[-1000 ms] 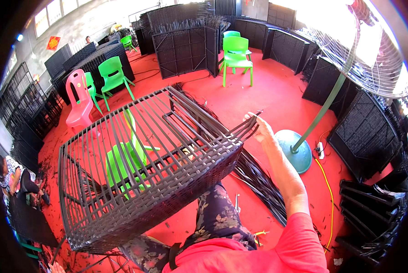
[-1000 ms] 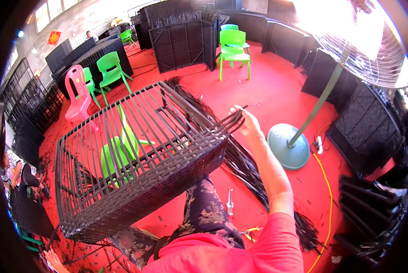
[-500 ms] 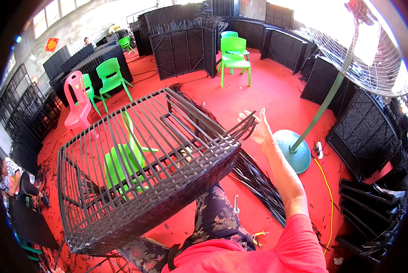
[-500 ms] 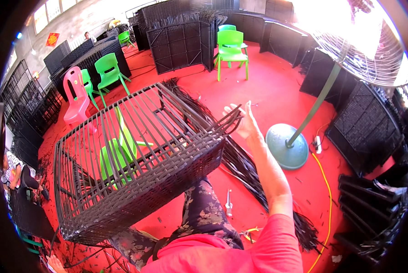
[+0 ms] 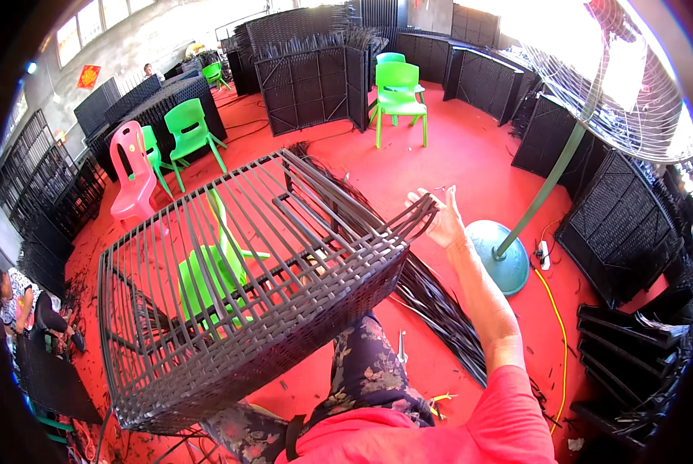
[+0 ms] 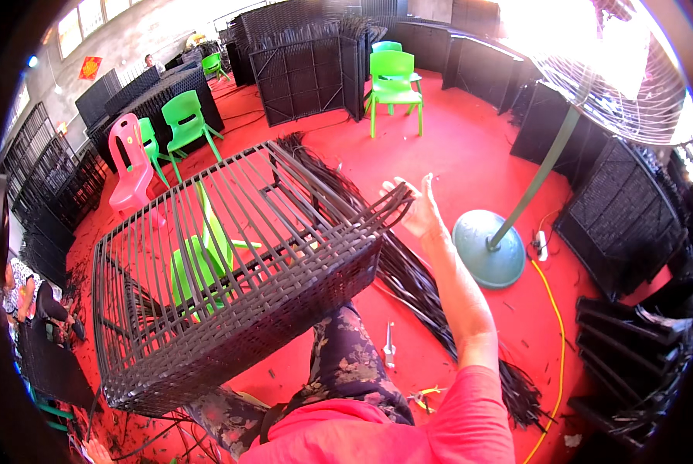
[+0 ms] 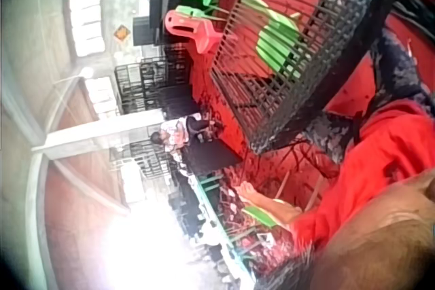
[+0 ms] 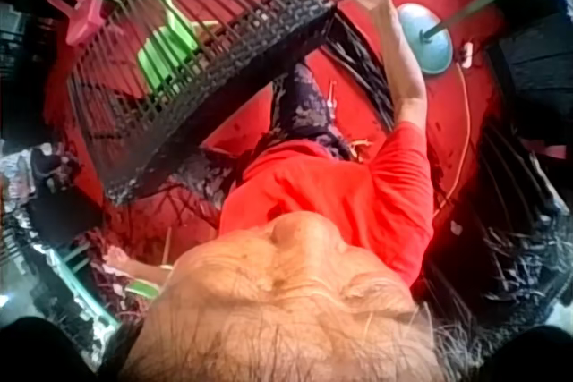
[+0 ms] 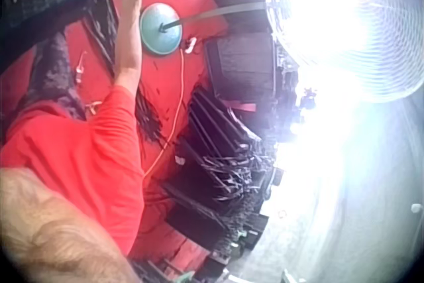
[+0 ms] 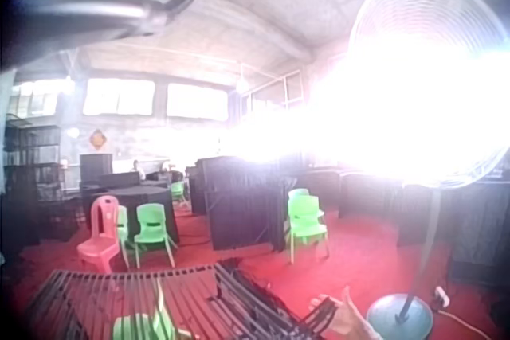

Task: The person weaves plastic strips through the metal frame of a piece of furniture by hand.

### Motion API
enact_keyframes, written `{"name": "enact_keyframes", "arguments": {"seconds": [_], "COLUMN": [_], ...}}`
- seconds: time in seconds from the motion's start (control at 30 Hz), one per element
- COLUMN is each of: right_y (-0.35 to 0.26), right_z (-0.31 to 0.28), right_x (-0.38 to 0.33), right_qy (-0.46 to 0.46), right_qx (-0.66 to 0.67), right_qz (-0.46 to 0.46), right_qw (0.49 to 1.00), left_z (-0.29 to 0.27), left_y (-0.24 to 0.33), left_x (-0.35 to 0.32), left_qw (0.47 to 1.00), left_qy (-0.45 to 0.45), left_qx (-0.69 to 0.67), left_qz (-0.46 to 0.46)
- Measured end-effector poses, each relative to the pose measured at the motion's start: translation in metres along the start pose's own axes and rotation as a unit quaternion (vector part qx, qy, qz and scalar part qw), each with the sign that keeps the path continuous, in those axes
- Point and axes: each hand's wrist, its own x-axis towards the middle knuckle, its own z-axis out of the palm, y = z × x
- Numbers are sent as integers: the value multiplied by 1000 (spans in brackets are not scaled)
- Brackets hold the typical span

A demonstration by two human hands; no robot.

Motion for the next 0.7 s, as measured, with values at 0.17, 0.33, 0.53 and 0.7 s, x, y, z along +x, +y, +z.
{"name": "enact_keyframes", "arguments": {"seconds": [0.17, 0.33, 0.53, 0.7], "right_y": [5, 18, 26, 49], "right_z": [-20, -37, 39, 82], "right_x": [2, -5, -63, -75], "right_qy": [18, 270, 41, -135], "right_qx": [73, -41, -536, -765], "right_qz": [-17, -88, -424, -409], "right_qw": [997, 958, 729, 478], "left_z": [17, 78, 294, 424], "left_y": [10, 20, 159, 157], "left_x": [-21, -56, -271, -371], "left_qw": [997, 961, 825, 662], "left_qy": [-6, -87, -281, -512], "left_qx": [73, 192, 244, 199], "left_qz": [37, 179, 425, 510]}}
